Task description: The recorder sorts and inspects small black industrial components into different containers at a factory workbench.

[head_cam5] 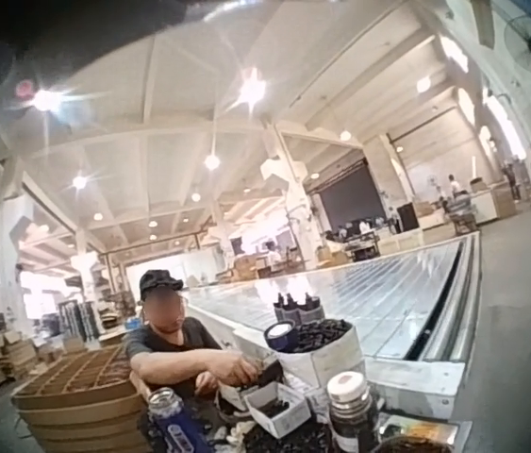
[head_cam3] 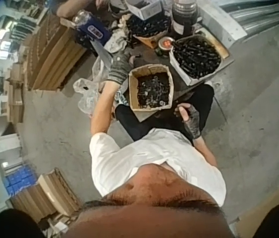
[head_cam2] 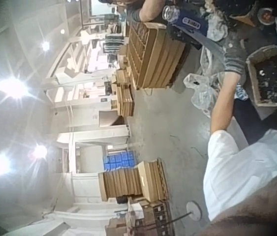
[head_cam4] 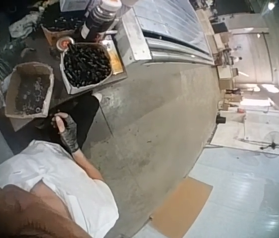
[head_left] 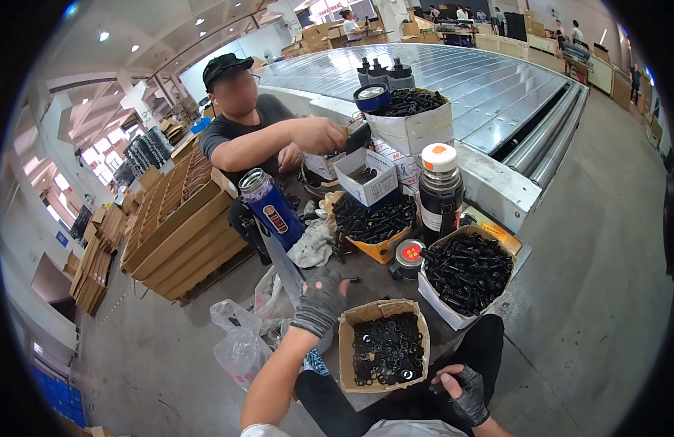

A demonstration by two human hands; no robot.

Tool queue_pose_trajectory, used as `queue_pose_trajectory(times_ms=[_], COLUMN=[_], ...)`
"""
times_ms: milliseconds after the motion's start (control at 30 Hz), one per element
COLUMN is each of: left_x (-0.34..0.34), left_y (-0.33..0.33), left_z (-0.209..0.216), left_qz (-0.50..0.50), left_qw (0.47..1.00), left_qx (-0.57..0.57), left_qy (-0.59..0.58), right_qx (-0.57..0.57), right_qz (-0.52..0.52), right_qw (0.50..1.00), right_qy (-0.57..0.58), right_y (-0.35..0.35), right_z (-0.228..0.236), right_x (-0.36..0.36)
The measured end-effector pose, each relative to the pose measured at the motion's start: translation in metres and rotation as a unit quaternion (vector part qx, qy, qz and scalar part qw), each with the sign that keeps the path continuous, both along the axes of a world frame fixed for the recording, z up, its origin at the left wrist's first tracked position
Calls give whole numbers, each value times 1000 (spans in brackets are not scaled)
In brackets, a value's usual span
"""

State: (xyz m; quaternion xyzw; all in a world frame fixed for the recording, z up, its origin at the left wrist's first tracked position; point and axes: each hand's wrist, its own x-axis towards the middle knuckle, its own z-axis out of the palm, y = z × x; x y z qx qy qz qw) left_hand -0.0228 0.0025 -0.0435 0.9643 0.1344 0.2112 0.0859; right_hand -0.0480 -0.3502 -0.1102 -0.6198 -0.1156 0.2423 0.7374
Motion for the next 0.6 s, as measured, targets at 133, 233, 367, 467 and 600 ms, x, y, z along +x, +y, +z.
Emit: queue_pose_trajectory(times_ms=[133,233,367,467,600], left_x=[-2,-1,-9,-8,11], left_y=[-2,-6,8,18,31], left_z=[-15,-7,7,19,17], left_qz=[23,31,-53,-129,-165], left_qw=[998,993,989,980,963], left_qx=[-14,-86,-135,-59,-89], left_qy=[62,78,38,139,194], right_qx=[12,-28,-3,-10,-10], right_qz=[0,7,-15,-17,-19], right_qw=[1000,1000,1000,1000,999], right_qy=[5,9,-18,-24,-23], right_y=[2,-1,-6,-8,-10], right_z=[3,9,2,6,10], right_x=[-4,-4,-8,-11,-14])
